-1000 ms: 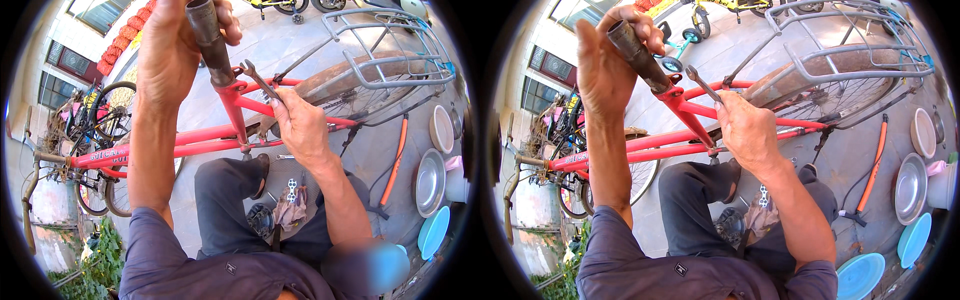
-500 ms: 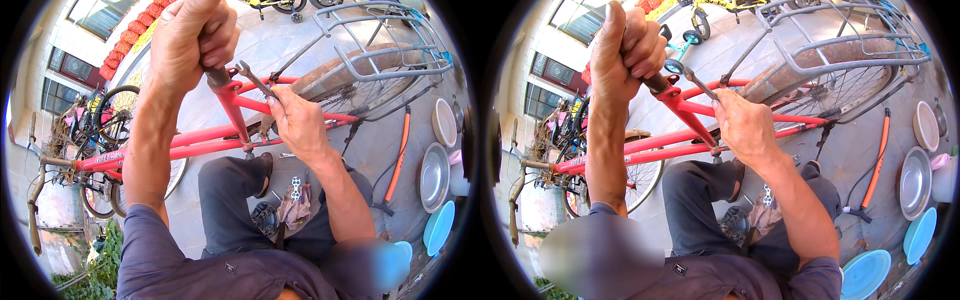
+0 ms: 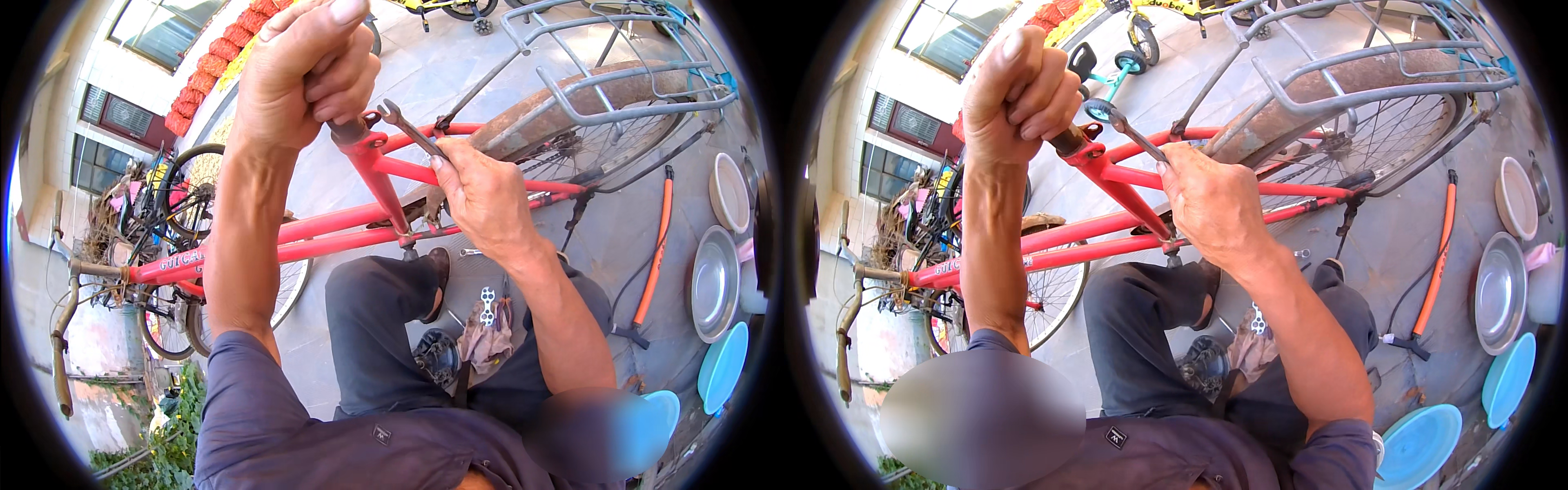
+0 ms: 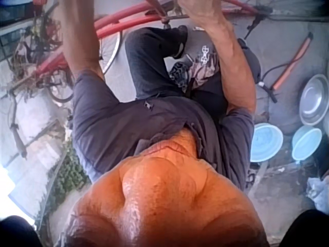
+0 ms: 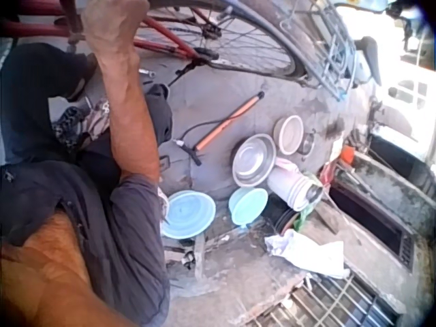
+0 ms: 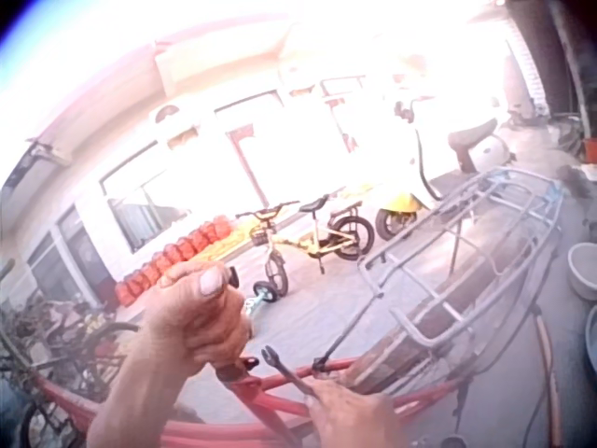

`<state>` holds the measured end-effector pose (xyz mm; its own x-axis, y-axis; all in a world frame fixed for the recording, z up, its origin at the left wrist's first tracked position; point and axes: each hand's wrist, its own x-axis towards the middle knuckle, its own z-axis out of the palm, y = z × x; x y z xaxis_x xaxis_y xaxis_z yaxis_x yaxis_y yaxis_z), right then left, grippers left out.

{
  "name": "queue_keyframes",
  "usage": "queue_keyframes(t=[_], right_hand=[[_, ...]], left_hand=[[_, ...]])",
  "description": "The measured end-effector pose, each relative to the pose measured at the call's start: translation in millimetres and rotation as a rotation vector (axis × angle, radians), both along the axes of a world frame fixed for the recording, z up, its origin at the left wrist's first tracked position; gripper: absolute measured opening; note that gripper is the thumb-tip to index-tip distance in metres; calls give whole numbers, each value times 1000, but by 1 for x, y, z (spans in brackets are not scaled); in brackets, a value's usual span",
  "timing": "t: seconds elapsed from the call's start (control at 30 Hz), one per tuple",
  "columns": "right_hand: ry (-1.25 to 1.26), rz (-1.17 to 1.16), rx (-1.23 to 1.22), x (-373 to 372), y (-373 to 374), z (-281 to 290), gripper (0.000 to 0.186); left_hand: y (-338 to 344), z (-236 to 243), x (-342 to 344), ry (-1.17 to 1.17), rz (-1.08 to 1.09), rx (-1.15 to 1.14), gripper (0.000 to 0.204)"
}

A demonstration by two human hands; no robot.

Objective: The person uses a wrench to tighten a bolt on the seat post clamp of a red bicycle frame. They then wipe the seat post and surrounding frame area with a cloth.

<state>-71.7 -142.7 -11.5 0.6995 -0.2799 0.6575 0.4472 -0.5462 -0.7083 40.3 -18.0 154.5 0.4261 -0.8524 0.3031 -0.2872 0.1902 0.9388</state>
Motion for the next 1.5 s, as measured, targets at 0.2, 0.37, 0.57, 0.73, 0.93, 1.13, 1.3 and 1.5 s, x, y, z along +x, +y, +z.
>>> queue_keyframes(t=[0.2,0.37,0.57,0.73,0.93,1.13,1.3,1.5], right_hand=[[0,-18,13,2,2,-1,17],[13,9,22,4,4,-3,8],[5,33,27,2,0,1,8],[40,7,17,3,1,-1,8],[22,5,10,1,0,1,9],[39,47,18,1,-2,-1,15],[76,43,12,0,-2,1,18],[49,42,19,1,1,0,11]], left_hand=[[-42,-32,-39,-388,1036,-382,28],[-29,-27,-37,-335,852,-262,34],[1,-8,24,78,-434,4,37],[-1,-12,0,0,-29,-54,38],[-15,-28,-27,-205,524,-193,40],[10,-19,17,99,-213,41,41],[25,-24,27,177,-127,-270,87],[67,-86,25,285,233,-293,59]])
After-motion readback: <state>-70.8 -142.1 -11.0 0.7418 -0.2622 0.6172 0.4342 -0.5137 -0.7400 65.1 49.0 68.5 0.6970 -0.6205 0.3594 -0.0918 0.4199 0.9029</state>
